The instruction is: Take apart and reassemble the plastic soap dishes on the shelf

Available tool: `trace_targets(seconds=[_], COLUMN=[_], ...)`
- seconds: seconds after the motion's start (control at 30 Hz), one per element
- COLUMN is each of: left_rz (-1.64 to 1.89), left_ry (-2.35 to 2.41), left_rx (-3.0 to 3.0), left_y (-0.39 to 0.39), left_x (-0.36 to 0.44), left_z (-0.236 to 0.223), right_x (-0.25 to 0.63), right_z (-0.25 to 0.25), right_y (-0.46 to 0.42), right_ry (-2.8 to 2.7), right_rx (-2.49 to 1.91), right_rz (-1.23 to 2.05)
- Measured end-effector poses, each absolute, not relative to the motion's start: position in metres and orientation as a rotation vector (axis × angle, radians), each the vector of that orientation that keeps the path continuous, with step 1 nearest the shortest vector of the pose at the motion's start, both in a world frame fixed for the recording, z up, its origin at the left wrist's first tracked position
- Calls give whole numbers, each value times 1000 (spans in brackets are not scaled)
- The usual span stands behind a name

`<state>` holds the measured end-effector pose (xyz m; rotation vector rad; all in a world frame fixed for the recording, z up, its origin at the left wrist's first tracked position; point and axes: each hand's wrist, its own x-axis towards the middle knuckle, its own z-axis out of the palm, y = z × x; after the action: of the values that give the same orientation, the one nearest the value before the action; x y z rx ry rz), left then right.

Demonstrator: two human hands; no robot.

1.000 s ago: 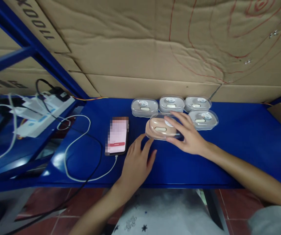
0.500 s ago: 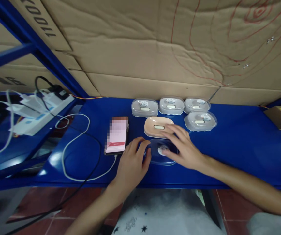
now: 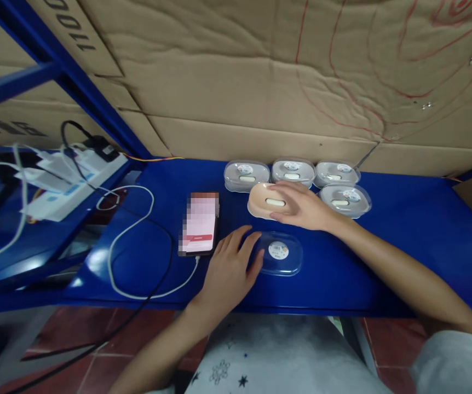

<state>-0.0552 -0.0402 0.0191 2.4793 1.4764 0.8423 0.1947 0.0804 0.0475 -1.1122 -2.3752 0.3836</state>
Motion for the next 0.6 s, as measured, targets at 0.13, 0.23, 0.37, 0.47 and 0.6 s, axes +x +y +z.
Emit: trace_targets(seconds=[0.13, 0.23, 0.37, 0.47, 0.6], left_rz=[907, 1052, 1079, 1039, 969], left_ry=[1410, 1235, 776, 605, 550], left_rx=[2291, 1830, 981, 588, 337], left_y=[-41, -41, -38, -35, -34], left_x=[-55, -58, -60, -58, -54], left_z=[19, 27, 40, 44, 46], right_x=[200, 203, 202, 198, 194], right_z=[56, 62, 70, 73, 71], right_y=[73, 66, 52, 41, 31], right_ry=[-2262, -2254, -2299, -2341, -2359], right_rx=[-1091, -1038, -809, -674, -633], right_rz=[458, 497, 194, 65, 55])
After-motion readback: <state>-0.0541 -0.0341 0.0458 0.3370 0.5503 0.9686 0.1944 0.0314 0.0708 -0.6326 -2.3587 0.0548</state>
